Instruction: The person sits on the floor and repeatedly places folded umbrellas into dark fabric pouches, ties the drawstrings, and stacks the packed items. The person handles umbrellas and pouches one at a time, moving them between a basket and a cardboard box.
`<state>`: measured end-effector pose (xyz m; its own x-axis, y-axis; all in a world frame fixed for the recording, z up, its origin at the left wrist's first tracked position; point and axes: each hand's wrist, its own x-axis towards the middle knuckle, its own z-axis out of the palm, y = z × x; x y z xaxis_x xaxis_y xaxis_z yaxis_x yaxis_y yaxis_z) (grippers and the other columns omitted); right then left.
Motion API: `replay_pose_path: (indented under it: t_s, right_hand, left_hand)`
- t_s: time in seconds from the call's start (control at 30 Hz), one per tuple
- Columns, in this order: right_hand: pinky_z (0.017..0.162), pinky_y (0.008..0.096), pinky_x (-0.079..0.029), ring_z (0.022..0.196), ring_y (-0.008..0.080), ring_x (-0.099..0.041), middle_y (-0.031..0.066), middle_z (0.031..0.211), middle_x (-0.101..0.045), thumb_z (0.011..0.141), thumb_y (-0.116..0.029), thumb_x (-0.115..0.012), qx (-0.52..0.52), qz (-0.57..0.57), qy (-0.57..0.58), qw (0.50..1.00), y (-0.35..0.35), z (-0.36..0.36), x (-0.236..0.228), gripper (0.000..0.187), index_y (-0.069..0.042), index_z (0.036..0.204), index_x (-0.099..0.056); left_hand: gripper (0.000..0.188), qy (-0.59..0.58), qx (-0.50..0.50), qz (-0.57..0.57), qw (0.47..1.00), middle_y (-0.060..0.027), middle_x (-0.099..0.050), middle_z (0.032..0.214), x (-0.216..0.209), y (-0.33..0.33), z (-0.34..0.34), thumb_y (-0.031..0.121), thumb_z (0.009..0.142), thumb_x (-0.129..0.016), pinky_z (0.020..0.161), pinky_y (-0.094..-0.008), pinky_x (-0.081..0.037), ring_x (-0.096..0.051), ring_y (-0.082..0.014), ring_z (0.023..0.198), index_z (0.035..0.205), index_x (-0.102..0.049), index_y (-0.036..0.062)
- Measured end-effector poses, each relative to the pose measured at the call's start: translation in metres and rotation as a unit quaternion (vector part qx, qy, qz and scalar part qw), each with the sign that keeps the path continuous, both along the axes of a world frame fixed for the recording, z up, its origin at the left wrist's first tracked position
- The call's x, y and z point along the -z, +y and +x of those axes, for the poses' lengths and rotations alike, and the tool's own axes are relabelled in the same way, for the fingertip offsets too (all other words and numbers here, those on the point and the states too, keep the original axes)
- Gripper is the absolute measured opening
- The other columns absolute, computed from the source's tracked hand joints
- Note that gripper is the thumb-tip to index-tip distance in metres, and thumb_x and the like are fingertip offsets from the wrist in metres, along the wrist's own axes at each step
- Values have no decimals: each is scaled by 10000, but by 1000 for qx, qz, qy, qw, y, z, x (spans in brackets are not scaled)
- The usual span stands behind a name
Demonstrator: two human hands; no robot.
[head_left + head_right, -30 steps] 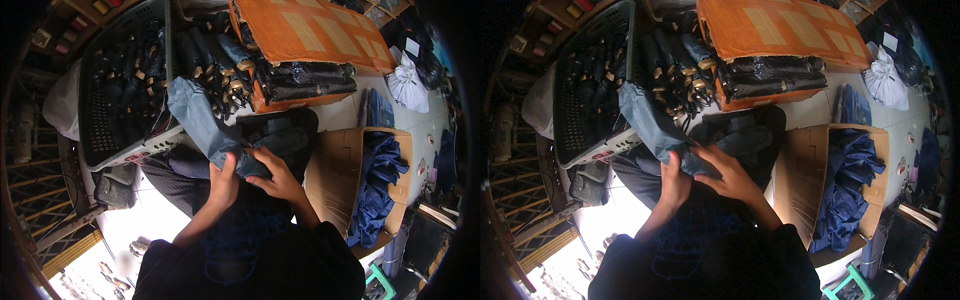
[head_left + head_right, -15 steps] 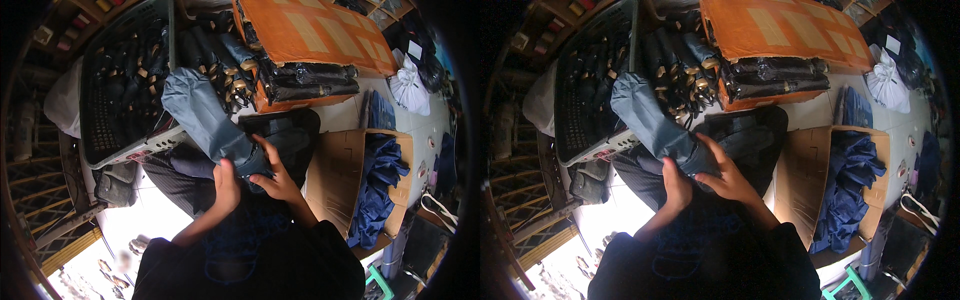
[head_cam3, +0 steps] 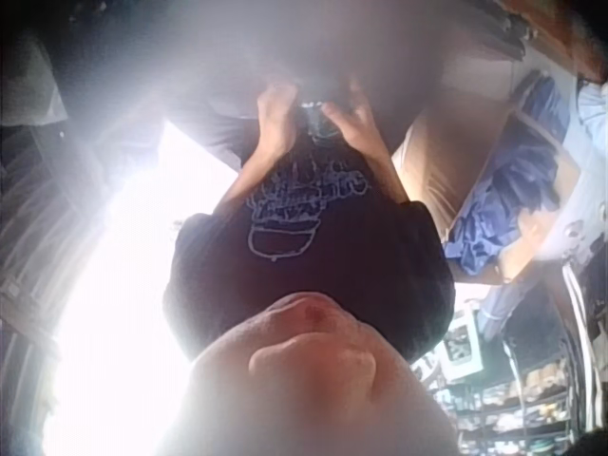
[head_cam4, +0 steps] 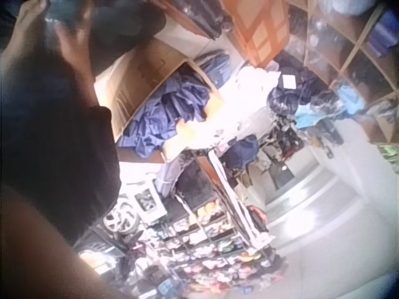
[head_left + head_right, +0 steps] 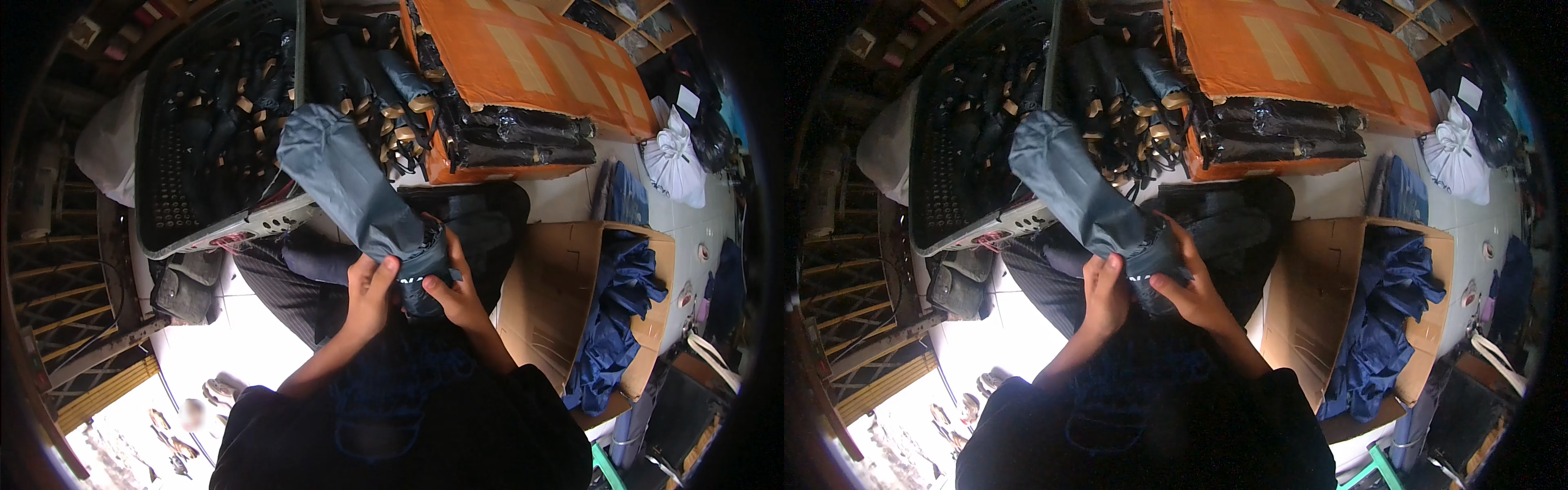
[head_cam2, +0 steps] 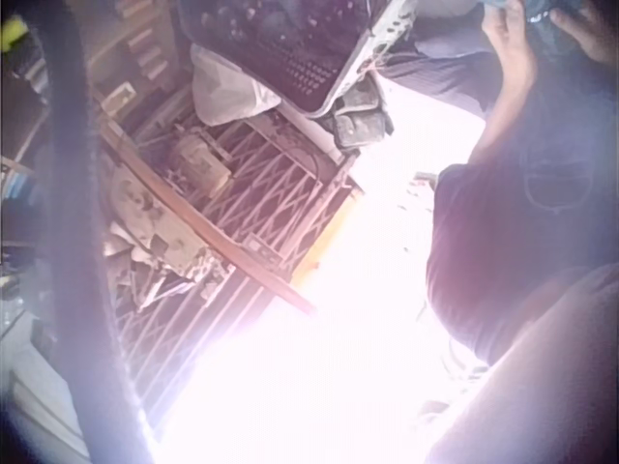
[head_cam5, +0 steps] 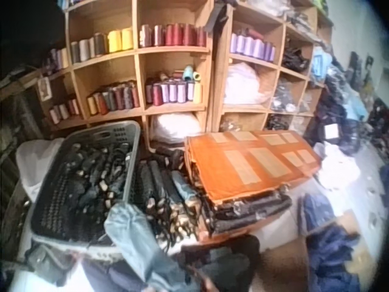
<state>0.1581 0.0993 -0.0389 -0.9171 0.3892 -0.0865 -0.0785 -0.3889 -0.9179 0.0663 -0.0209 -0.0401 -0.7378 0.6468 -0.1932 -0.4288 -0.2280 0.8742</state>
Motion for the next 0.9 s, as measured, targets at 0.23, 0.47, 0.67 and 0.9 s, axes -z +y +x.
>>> replay_pose_path:
  t_s: [0.23,0.47,0.67,0.9]
  right_hand:
    - [948,331,-426,1185,208,-449,141,1282,-437,841,-124,-677,-52,-53,-21,997,0,4,-1,731,-15,1418,-242]
    - [967,338,-399,1174,215,-455,147,1269,-448,843,-133,-681,-34,-32,-25,999,0,7,-1,715,-10,1406,-258]
    - [1007,351,-343,1191,221,-439,155,1284,-438,836,-160,-693,-28,83,-9,996,5,6,-5,711,8,1389,-281]
    - [1034,360,-313,1222,244,-420,169,1307,-423,827,-157,-700,-34,154,-8,987,9,13,2,698,25,1375,-309]
  left_hand:
    - [379,-26,-25,84,996,-53,-614,803,-8,-1,-3,355,947,-556,505,-238,-436,-555,-97,589,1016,-584,-16]
    - [268,0,9,30,1000,-50,-629,846,-10,-4,-2,229,893,-662,529,-240,-458,-569,-97,645,995,-604,-13]
    - [267,2,27,22,999,-58,-620,911,-15,-2,-4,164,868,-692,556,-234,-457,-565,-99,718,1036,-585,-14]
    - [328,-56,54,107,991,-62,-633,1077,-13,-1,-1,114,850,-709,863,-306,-462,-581,-139,988,1125,-580,-10]
